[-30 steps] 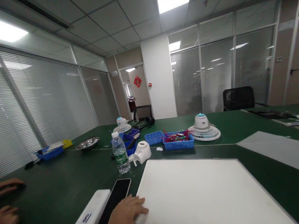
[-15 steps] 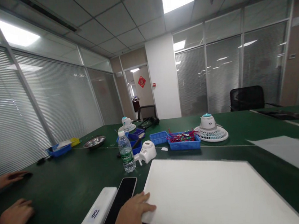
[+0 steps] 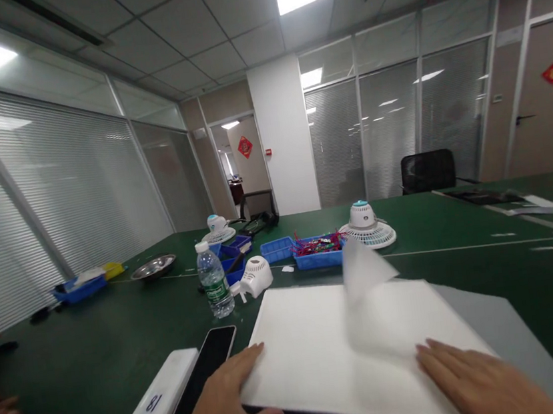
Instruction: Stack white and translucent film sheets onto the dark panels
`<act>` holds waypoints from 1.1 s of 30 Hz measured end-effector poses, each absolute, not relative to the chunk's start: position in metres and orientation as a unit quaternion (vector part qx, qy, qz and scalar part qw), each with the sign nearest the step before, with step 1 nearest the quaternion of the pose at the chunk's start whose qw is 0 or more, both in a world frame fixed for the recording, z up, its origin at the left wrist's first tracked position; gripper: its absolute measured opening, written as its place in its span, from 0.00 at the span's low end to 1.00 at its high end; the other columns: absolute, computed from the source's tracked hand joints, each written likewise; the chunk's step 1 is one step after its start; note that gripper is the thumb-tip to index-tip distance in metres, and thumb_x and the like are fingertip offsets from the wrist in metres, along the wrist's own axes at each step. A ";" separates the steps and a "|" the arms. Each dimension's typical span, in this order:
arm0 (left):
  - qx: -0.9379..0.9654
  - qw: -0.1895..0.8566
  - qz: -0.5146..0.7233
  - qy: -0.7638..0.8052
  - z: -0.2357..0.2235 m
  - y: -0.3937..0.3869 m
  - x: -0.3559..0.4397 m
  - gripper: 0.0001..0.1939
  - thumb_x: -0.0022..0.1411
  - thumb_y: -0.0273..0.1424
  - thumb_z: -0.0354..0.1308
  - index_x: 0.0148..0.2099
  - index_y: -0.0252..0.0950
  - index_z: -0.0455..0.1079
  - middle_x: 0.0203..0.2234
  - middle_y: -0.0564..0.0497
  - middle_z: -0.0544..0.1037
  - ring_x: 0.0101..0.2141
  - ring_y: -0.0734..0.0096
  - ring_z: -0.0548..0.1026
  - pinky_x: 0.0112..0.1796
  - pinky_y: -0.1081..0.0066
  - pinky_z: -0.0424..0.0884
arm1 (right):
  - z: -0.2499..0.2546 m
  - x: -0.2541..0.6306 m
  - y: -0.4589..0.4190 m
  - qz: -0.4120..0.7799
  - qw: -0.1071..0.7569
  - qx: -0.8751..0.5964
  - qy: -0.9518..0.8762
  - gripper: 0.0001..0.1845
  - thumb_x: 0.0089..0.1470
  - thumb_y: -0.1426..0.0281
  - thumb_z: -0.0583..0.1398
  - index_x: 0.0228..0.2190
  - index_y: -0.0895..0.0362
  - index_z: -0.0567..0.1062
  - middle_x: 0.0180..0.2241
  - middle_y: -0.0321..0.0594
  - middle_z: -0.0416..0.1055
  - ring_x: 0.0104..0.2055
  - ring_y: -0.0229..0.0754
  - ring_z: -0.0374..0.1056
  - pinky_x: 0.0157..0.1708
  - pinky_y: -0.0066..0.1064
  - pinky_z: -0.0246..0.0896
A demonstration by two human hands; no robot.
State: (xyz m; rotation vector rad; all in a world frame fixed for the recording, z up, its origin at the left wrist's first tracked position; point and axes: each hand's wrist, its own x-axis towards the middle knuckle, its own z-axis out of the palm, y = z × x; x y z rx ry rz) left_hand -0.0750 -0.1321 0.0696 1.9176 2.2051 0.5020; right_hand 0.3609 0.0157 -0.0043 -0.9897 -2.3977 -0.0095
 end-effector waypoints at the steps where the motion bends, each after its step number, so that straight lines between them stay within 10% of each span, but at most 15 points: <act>1: 0.645 0.087 0.177 0.738 0.068 -0.131 -0.075 0.54 0.41 0.48 0.72 0.69 0.40 0.60 0.66 0.45 0.65 0.64 0.50 0.64 0.64 0.56 0.57 | -0.002 0.348 0.008 -0.041 0.233 -0.338 -0.911 0.25 0.50 0.67 0.62 0.50 0.39 0.78 0.51 0.35 0.74 0.47 0.57 0.75 0.42 0.47 0.77; 8: 0.646 0.055 0.210 0.732 0.059 -0.125 -0.073 0.66 0.40 0.44 0.73 0.74 0.43 0.40 0.72 0.49 0.51 0.68 0.53 0.55 0.66 0.58 0.53 | 0.050 0.299 -0.035 -0.144 0.176 -0.238 -0.944 0.19 0.61 0.65 0.56 0.51 0.45 0.78 0.52 0.33 0.71 0.47 0.47 0.75 0.42 0.34 0.77; 16: 0.644 0.053 0.157 0.747 0.064 -0.123 -0.069 0.51 0.44 0.51 0.70 0.68 0.47 0.60 0.71 0.50 0.55 0.67 0.48 0.58 0.64 0.53 0.57 | 0.050 0.314 -0.036 -0.025 0.145 -0.269 -0.952 0.27 0.62 0.59 0.56 0.62 0.39 0.65 0.61 0.34 0.62 0.59 0.54 0.65 0.54 0.50 0.68; 24: 0.669 0.070 0.142 0.726 0.057 -0.119 -0.071 0.50 0.46 0.54 0.68 0.69 0.49 0.58 0.71 0.52 0.54 0.68 0.50 0.54 0.65 0.51 0.54 | 0.057 0.372 -0.005 0.070 0.098 -0.345 -0.931 0.47 0.51 0.48 0.63 0.66 0.39 0.51 0.69 0.40 0.42 0.69 0.65 0.37 0.61 0.69 0.29; 33: 0.673 0.089 0.126 0.723 0.059 -0.116 -0.068 0.46 0.48 0.53 0.68 0.66 0.44 0.64 0.67 0.50 0.62 0.67 0.50 0.56 0.65 0.51 0.53 | 0.051 0.395 0.005 0.155 0.014 -0.425 -0.892 0.48 0.52 0.42 0.60 0.68 0.40 0.50 0.71 0.36 0.34 0.71 0.59 0.34 0.66 0.57 0.39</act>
